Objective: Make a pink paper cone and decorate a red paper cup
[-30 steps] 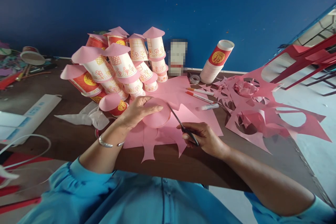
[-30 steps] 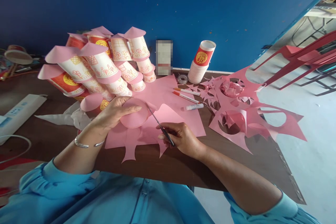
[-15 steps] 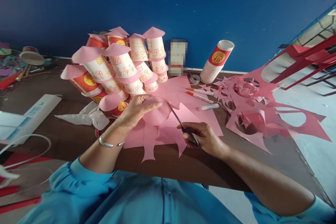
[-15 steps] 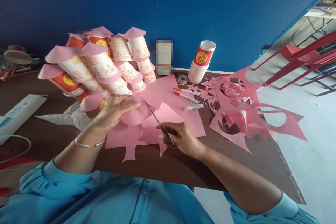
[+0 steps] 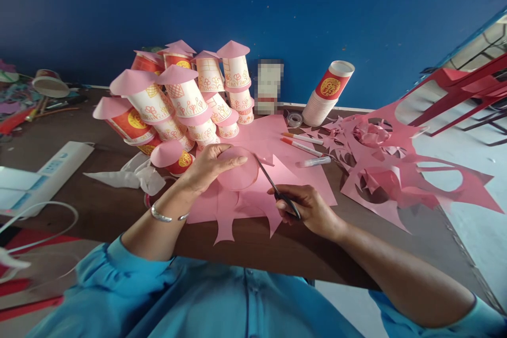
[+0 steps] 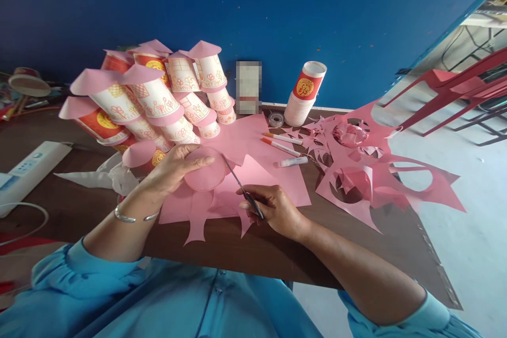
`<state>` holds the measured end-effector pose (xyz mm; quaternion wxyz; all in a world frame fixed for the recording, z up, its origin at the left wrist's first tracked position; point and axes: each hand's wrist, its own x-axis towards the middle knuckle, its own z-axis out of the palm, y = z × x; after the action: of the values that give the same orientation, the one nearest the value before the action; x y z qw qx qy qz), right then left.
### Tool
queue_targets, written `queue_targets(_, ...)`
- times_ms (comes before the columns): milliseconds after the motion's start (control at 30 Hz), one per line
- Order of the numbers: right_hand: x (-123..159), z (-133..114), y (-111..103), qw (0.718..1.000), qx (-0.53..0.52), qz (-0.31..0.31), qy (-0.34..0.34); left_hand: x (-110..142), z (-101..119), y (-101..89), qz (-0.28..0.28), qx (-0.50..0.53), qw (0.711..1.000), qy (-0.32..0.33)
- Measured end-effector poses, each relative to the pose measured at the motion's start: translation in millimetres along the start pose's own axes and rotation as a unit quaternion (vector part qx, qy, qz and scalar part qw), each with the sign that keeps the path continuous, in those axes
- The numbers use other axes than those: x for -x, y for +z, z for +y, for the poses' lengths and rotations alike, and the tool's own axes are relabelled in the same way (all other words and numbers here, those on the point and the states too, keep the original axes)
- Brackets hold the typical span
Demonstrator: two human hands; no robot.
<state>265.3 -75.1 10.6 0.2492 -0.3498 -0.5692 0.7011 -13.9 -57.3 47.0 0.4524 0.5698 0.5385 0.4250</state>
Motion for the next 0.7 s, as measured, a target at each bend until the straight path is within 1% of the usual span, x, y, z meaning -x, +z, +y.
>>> queue_targets(233, -0.1, -1.3, 0.3, 1.0, -0.01, -0.003, 0.002, -1.5, -2.3, -1.7, 0.014, -0.006, 1.0, -0.002)
queue_targets(500, -2.2, -0.5, 0.0, 1.0, -0.009, -0.011, 0.004, -1.4, -0.8, -1.3, -0.014, -0.006, 1.0, 0.009)
queue_targets(700, -1.2, -0.9, -0.4, 1.0, -0.001, -0.016, 0.005, -2.3, 0.7, -0.4, -0.024, -0.003, 1.0, 0.014)
